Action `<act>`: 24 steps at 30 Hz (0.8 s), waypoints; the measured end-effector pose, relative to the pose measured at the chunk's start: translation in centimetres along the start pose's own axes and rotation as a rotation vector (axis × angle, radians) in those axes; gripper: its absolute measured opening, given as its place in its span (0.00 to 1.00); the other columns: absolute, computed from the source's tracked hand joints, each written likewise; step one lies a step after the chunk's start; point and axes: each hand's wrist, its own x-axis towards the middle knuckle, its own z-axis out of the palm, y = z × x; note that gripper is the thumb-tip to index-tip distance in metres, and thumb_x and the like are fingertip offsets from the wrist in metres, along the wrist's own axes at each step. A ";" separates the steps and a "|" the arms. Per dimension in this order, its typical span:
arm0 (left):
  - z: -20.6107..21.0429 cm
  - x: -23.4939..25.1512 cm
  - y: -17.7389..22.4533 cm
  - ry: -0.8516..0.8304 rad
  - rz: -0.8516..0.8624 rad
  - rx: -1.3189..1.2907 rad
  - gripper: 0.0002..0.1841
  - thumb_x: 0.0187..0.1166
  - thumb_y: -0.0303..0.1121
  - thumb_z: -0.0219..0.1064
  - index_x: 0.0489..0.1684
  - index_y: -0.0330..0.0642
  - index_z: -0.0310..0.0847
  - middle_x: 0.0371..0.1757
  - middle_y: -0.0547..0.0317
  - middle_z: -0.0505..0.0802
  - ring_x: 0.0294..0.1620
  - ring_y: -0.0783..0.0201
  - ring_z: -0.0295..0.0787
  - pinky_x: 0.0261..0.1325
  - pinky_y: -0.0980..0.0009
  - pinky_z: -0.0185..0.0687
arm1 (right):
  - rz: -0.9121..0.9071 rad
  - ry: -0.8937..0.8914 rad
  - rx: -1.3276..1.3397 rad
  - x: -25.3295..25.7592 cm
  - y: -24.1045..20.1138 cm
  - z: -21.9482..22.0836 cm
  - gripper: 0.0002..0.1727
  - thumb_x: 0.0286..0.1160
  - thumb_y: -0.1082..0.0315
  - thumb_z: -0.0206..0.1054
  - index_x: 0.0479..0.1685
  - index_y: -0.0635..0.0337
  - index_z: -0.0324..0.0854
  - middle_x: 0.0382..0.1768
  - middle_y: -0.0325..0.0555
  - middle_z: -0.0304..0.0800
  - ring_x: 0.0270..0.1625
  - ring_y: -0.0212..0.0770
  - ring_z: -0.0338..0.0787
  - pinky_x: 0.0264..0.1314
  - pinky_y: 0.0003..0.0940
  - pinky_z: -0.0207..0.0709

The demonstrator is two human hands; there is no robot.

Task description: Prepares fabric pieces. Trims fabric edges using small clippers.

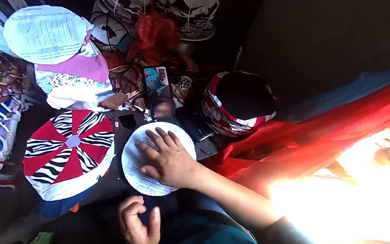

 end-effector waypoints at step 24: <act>0.9 1.9 4.1 0.041 -1.437 -1.306 0.37 0.90 0.54 0.14 0.49 0.53 0.76 0.39 0.62 0.97 0.39 0.64 0.96 0.42 0.65 0.93 | 0.180 -0.336 0.005 -1.2 -1.8 1.3 0.43 0.84 0.32 0.49 0.97 0.38 0.48 0.96 0.54 0.36 0.95 0.70 0.30 0.83 0.84 0.21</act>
